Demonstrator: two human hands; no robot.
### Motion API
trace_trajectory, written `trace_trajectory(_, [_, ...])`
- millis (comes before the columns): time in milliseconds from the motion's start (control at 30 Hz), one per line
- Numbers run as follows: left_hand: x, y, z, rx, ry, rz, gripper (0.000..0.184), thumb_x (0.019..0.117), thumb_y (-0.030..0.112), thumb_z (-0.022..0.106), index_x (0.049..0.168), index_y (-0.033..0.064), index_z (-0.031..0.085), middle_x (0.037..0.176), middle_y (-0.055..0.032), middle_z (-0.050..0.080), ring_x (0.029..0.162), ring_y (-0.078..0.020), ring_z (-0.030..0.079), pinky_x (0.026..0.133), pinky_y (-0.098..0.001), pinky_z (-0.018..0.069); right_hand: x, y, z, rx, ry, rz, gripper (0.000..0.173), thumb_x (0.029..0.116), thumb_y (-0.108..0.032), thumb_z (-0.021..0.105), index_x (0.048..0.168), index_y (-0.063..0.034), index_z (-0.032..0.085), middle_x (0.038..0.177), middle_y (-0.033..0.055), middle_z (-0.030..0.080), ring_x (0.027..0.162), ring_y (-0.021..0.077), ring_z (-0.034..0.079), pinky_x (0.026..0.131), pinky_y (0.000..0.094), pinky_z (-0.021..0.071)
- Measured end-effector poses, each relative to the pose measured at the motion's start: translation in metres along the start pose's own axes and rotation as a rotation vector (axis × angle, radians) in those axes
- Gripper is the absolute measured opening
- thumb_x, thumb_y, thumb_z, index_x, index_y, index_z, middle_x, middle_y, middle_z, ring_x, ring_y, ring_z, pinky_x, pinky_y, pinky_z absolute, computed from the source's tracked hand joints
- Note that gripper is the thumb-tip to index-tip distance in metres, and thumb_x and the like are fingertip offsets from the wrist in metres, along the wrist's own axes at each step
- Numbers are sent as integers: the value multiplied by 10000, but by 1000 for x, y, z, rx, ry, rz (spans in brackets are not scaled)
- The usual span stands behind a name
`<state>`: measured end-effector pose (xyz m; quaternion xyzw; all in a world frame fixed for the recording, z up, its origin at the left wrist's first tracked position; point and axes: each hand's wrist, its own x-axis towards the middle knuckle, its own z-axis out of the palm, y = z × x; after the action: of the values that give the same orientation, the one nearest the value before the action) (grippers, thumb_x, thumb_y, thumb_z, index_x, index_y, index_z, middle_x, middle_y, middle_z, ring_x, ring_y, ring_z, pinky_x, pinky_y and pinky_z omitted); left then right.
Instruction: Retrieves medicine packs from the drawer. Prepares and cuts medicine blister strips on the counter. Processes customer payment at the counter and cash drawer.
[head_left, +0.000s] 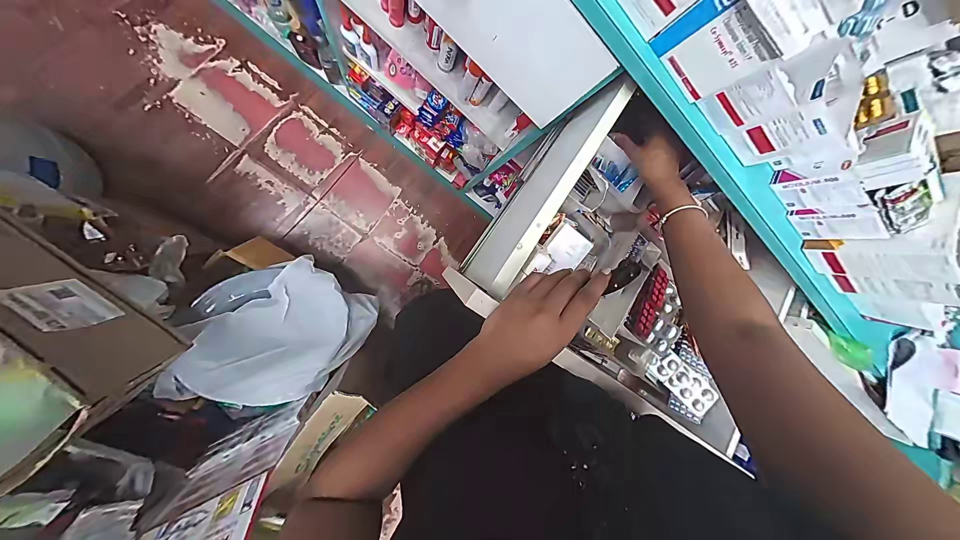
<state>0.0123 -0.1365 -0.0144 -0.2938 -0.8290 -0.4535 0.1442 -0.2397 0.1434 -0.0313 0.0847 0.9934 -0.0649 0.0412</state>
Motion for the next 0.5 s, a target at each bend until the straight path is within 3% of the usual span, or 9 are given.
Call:
trace_trajectory(67, [0,1,0,-12,-8,-6,449,916,-73,550,1349,26,607,1217,-147,719,1106,-274,709,940,-375,561,0,6,1,30,-77,53,790,951,-605,610,1379,57,563,1362,328,577,1332,494,509,1094,704,350])
trace_trajectory(167, [0,1,0,-6,-16,-14,417,926,-50,548,1329,28,623,1201,-148,727,1098,-271,715,935,-374,563,5,8,-2,91,-123,59,778,938,-579,652,1425,17,538,1410,288,562,1376,439,487,1135,655,333])
trace_trajectory(267, [-1,0,1,6,-29,-23,436,914,-54,548,1337,29,616,1207,-141,726,1087,-264,719,932,-369,565,-3,27,2,78,3,-129,745,926,-550,677,1398,16,566,1399,285,576,1366,443,502,1134,656,340])
trace_trajectory(367, [-1,-3,1,25,-45,-35,454,904,-59,538,1342,31,616,1222,-130,723,1096,-255,716,944,-368,561,-21,40,1,139,161,-260,708,940,-468,692,1363,85,564,1342,332,595,1305,480,552,1104,644,387])
trace_trajectory(433, [-1,-2,0,1,-99,-50,441,924,-60,516,1342,35,620,1234,-114,722,1101,-240,714,954,-367,557,-38,41,-5,157,181,-326,610,953,-371,694,1289,127,587,1239,354,637,1188,512,619,1017,648,454])
trace_trajectory(500, [4,-3,-7,-77,-182,-90,419,955,-38,509,1351,35,623,1233,-111,722,1090,-246,718,958,-387,562,-55,48,-9,153,149,-495,525,963,-272,693,1302,112,581,1269,309,644,1184,485,631,1022,612,483])
